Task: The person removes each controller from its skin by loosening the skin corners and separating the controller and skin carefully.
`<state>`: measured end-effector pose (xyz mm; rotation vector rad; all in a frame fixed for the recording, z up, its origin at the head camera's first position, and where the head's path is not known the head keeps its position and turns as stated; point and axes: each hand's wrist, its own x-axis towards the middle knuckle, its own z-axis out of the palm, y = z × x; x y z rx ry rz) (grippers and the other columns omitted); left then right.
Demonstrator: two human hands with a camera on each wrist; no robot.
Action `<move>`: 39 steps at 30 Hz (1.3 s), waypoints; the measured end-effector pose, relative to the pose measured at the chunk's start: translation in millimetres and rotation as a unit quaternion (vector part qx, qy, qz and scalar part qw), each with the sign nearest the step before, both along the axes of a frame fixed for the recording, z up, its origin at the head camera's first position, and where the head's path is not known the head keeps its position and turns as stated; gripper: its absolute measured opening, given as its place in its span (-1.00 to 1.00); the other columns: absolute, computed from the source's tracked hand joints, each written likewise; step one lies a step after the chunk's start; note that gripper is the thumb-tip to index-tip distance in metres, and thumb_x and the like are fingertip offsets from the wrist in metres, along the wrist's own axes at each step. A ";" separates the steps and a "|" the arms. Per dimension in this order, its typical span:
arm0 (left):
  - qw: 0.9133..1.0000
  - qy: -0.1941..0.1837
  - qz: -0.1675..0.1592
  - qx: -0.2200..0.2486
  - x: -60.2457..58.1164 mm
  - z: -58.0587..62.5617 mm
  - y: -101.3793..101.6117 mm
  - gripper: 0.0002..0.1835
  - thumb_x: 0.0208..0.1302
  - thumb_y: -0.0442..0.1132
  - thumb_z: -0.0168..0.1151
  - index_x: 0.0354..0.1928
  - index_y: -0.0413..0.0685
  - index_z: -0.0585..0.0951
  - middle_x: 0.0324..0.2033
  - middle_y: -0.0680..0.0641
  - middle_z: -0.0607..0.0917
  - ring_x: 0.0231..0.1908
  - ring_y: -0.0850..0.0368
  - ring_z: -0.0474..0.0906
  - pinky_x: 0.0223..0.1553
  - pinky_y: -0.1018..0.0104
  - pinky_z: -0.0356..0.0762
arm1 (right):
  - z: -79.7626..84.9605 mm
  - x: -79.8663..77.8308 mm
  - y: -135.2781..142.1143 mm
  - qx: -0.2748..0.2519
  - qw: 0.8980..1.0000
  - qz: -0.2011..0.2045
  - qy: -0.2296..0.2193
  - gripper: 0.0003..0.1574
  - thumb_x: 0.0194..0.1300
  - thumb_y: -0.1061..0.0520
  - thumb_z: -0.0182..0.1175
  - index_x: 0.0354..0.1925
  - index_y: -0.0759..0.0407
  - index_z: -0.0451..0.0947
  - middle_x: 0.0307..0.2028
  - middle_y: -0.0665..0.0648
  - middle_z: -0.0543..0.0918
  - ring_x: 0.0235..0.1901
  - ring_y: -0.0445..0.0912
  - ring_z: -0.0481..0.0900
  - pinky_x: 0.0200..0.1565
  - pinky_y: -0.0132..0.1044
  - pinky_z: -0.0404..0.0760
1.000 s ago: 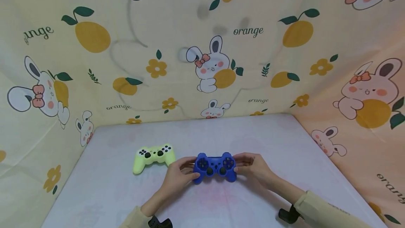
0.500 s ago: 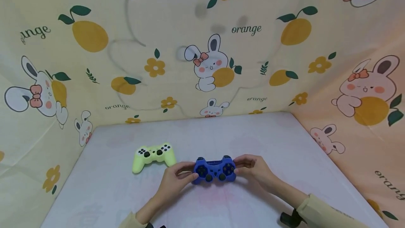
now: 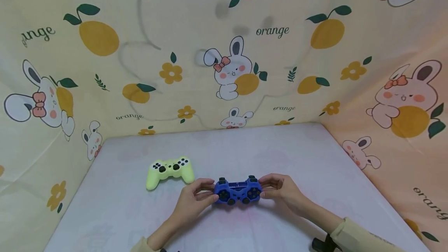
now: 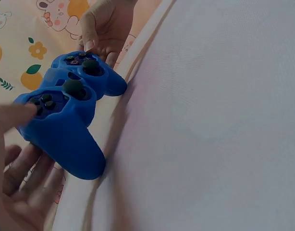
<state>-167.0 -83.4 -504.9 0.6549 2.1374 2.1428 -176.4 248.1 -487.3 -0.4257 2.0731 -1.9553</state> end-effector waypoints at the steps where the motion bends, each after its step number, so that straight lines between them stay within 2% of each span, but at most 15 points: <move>1: 1.000 0.005 0.004 -0.015 -1.0 1.4 1.4 -0.49 0.12 -0.34 0.48 0.10 -0.35 0.53 -0.07 -0.17 0.65 -0.01 -0.07 0.60 0.01 0.17 0.56 | 0.5 -0.3 0.2 0.002 1.000 0.003 0.003 -0.45 0.08 0.38 0.42 0.03 0.52 0.49 -0.07 0.42 0.62 -0.05 0.20 0.61 -0.03 -0.16 0.61; 6: 0.994 0.027 0.024 -0.099 -8.0 10.0 13.5 -0.32 0.06 -0.04 0.54 0.17 -0.20 0.53 -0.06 -0.02 0.66 -0.04 0.07 0.60 0.02 0.20 0.55 | 3.3 -4.2 0.8 0.014 1.000 0.009 0.012 -0.47 0.08 0.36 0.42 0.03 0.48 0.51 -0.08 0.40 0.63 -0.07 0.17 0.62 -0.06 -0.16 0.63; 10: 0.991 0.021 0.029 -0.131 -13.4 14.5 22.0 -0.33 0.05 0.02 0.53 0.15 -0.17 0.56 -0.13 0.01 0.67 -0.13 0.09 0.63 -0.08 0.25 0.59 | 7.5 -7.6 0.4 0.018 1.000 0.018 -0.006 -0.43 0.08 0.36 0.43 0.06 0.47 0.50 -0.05 0.38 0.62 -0.05 0.15 0.61 -0.05 -0.15 0.62; 14: 0.989 0.016 0.028 -0.142 -16.1 13.6 24.8 -0.39 0.05 -0.04 0.54 0.09 -0.21 0.59 -0.19 -0.01 0.68 -0.18 0.06 0.64 -0.14 0.27 0.61 | 16.9 -10.7 0.7 0.056 0.998 0.037 0.002 -0.37 0.13 0.28 0.43 0.14 0.43 0.47 0.02 0.33 0.60 0.01 0.15 0.58 -0.01 -0.19 0.60; 18: 0.989 0.016 0.022 -0.143 -16.2 13.3 25.1 -0.42 0.04 -0.07 0.55 0.06 -0.21 0.60 -0.20 -0.01 0.67 -0.19 0.08 0.63 -0.14 0.26 0.61 | 30.3 -16.1 -2.0 0.108 0.991 0.057 0.055 -0.39 0.21 0.17 0.41 0.18 0.32 0.48 0.05 0.23 0.61 0.05 0.12 0.57 0.02 -0.20 0.57; 23: 0.988 0.012 0.018 -0.150 -15.7 14.6 24.2 -0.42 0.05 -0.04 0.54 0.07 -0.19 0.61 -0.18 0.00 0.67 -0.18 0.10 0.62 -0.13 0.26 0.60 | 40.3 -22.1 -15.3 0.161 0.977 0.085 0.108 -0.45 0.19 0.10 0.43 0.14 0.18 0.56 0.05 0.22 0.62 0.03 0.04 0.58 0.01 -0.13 0.58; 29: 0.988 0.012 0.005 -0.154 -15.4 13.9 24.2 -0.46 0.08 -0.04 0.52 0.04 -0.17 0.61 -0.19 0.02 0.68 -0.21 0.09 0.64 -0.16 0.25 0.61 | 41.5 -21.4 -31.8 0.233 0.956 0.096 0.148 -0.52 0.18 -0.01 0.44 0.04 0.13 0.64 -0.04 0.15 0.67 -0.13 -0.11 0.62 -0.09 -0.23 0.61; 34: 0.986 0.005 -0.007 -0.165 -16.9 14.8 28.3 -0.53 0.04 0.00 0.53 -0.05 -0.07 0.64 -0.23 0.08 0.67 -0.26 0.14 0.62 -0.23 0.27 0.60 | 42.2 -20.8 -34.4 0.237 0.954 0.095 0.159 -0.66 0.17 0.01 0.44 -0.10 0.09 0.67 -0.18 -0.03 0.68 -0.21 -0.12 0.62 -0.13 -0.23 0.62; 39: 0.983 0.004 -0.013 -0.180 -19.2 16.9 30.8 -0.62 0.02 0.05 0.53 -0.17 0.10 0.65 -0.28 0.12 0.65 -0.28 0.16 0.58 -0.28 0.28 0.58 | 41.0 -21.9 -35.0 0.236 0.950 0.108 0.173 -0.76 0.19 0.03 0.42 -0.15 -0.01 0.66 -0.22 -0.10 0.67 -0.22 -0.12 0.61 -0.12 -0.22 0.62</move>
